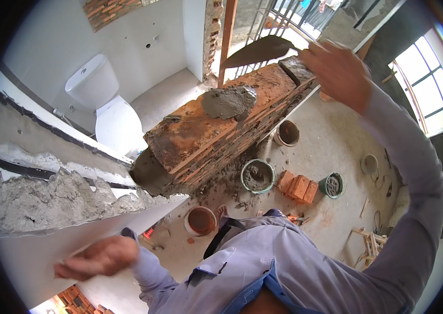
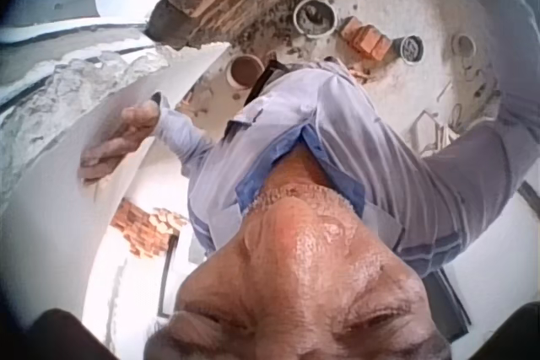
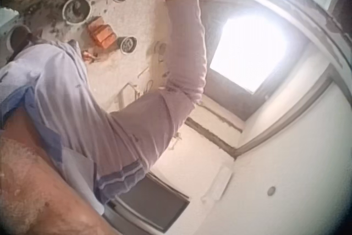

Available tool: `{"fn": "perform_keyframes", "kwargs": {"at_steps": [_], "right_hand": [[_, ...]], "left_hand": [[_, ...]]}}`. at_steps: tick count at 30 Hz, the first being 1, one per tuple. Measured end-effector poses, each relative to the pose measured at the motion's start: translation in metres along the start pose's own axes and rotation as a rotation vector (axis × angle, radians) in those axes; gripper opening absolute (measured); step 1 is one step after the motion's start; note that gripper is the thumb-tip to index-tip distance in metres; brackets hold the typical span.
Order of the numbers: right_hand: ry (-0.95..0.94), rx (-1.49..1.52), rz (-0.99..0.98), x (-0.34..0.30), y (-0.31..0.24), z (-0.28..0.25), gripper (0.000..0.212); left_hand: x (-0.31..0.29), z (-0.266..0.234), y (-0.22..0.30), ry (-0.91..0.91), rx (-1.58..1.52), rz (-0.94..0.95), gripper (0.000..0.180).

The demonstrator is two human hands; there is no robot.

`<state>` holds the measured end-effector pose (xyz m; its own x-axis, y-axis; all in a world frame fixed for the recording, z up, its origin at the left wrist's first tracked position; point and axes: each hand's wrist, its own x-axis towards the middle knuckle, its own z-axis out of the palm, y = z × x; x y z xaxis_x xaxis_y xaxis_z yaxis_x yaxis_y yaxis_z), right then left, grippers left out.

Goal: The person scoops mortar from a bucket and applies it to a brick wall using a trowel. They then pick up a brick, place it on the mortar, and tap it into position. The person also breaks a brick with the trowel and places the broken piece into the wall.

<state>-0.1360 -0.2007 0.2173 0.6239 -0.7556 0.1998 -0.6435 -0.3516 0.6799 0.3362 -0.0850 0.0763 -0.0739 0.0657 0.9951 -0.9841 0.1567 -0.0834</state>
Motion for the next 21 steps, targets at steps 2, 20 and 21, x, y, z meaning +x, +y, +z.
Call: {"fn": "perform_keyframes", "kwargs": {"at_steps": [2,20,21], "right_hand": [[-0.126,-0.130,0.036,0.058,-0.031,-0.001,0.034],[-0.043,0.018,0.310,-0.143,0.071,0.018,0.032],[-0.015,0.149,0.369,-0.183,0.063,0.022,0.032]], "left_hand": [[-0.002,-0.006,0.035,-0.072,-0.320,-0.017,0.063],[-0.015,0.069,0.161,-0.965,-0.358,-0.030,0.020],[-0.014,0.057,0.172,-0.932,-0.390,-0.035,0.018]]}}
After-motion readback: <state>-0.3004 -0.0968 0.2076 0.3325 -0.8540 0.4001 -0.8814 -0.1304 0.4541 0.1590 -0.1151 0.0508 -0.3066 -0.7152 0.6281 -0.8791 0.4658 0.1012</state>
